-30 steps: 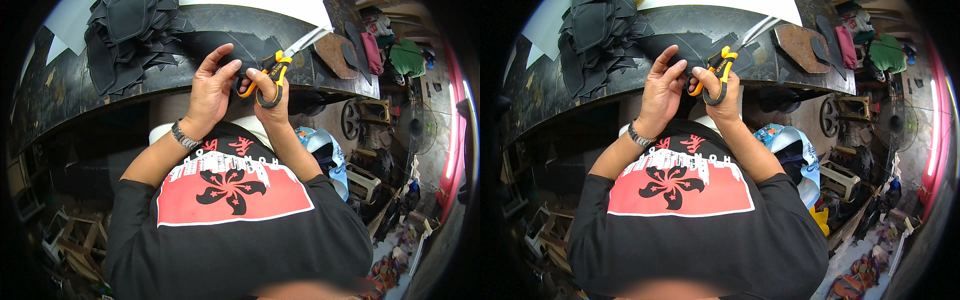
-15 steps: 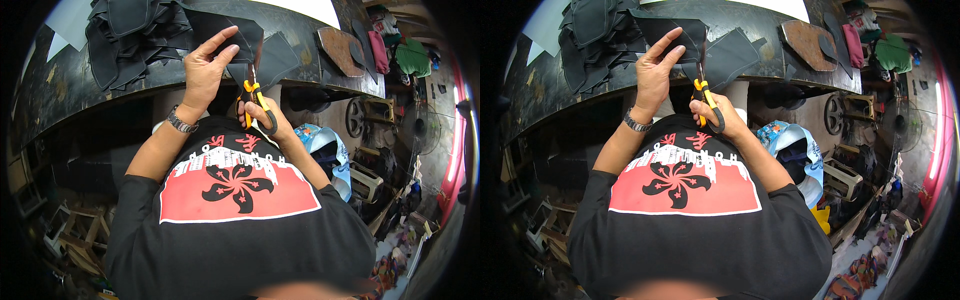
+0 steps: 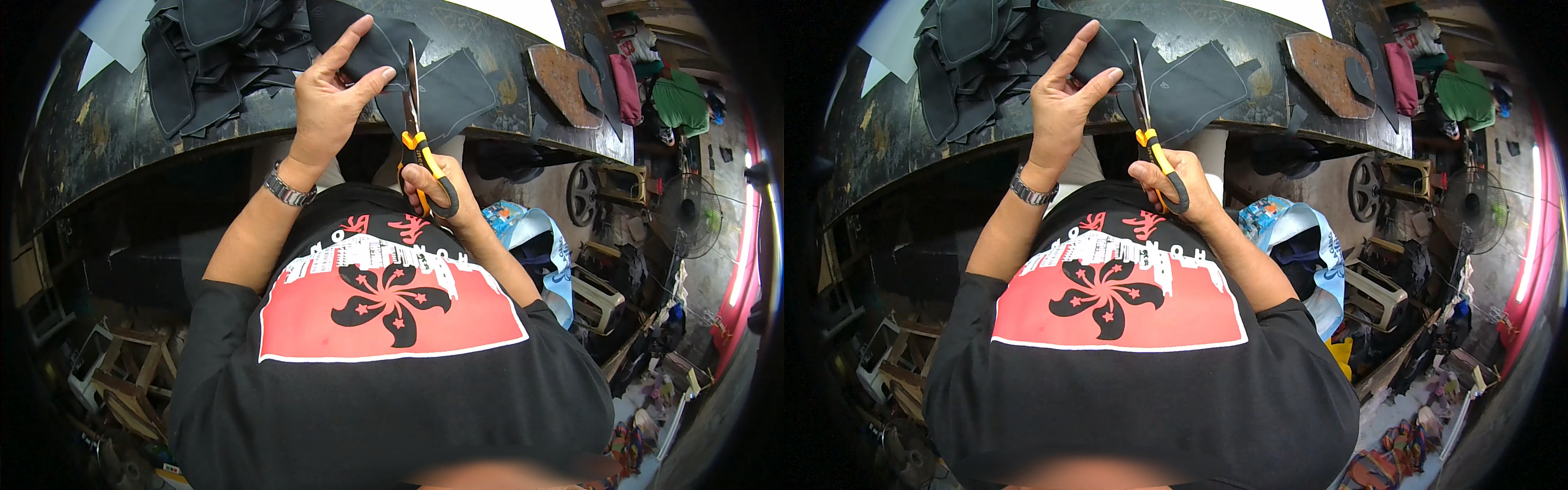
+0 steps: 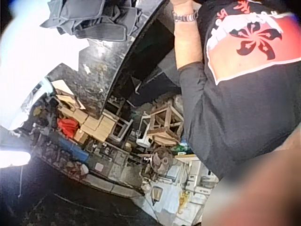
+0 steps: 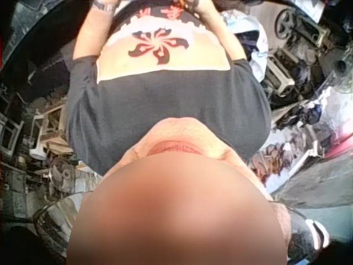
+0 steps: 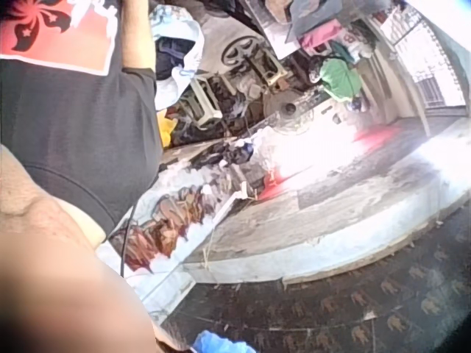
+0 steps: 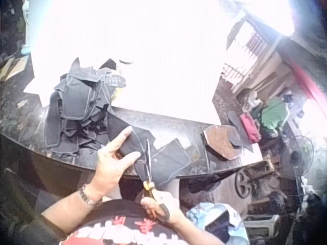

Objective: The person uses shears to cut black leather pieces along marked outlines on a workbench. They repeatedly reposition the material and trim edges to match the pattern, stacking finished pieces aside as they work.

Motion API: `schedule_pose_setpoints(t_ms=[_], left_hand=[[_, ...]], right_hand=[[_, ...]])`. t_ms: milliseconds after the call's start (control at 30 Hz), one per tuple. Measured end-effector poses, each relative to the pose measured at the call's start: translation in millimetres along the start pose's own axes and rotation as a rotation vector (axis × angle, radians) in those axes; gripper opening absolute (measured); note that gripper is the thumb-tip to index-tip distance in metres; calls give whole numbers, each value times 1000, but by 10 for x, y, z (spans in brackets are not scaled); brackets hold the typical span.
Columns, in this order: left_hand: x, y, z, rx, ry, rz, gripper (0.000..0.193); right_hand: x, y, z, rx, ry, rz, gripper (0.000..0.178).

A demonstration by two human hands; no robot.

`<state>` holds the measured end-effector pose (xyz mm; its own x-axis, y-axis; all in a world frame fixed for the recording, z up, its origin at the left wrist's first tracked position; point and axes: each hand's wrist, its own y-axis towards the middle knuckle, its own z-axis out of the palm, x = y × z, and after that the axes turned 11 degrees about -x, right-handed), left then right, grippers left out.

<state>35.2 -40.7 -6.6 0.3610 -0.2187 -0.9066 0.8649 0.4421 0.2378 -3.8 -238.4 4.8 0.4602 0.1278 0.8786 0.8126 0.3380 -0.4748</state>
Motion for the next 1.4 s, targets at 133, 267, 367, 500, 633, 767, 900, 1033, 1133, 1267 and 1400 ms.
schedule_pose_setpoints(t_ms=[133,267,367,500,633,767,900,1033,1133,1267,1400], left_hand=[[-26,52,-60,57,38,-9,63],[-50,92,-117,80,68,-6,65],[-63,82,-137,113,104,-16,67],[-74,30,-134,141,221,13,68],[-80,21,-157,146,217,27,67],[-57,49,-202,156,223,1,66],[-23,52,-186,156,51,-111,67],[-74,-92,-116,63,-393,-407,60],[-126,-237,-49,88,-396,-369,55],[-77,-129,-15,-39,-406,-298,56],[-29,98,-115,16,-286,-257,57]], right_hand=[[5,-14,-62,-32,-123,54,33],[26,8,-89,-35,-195,103,31],[59,24,-71,-3,-140,91,33],[150,121,-85,76,-59,33,40],[134,95,-47,67,-6,17,38],[88,47,-11,-1,-56,60,37],[77,26,-16,-26,-66,89,39],[67,31,-1,-44,74,112,37],[76,38,3,-37,99,122,35],[70,16,36,-25,28,117,34],[69,-7,33,-31,20,129,32]])
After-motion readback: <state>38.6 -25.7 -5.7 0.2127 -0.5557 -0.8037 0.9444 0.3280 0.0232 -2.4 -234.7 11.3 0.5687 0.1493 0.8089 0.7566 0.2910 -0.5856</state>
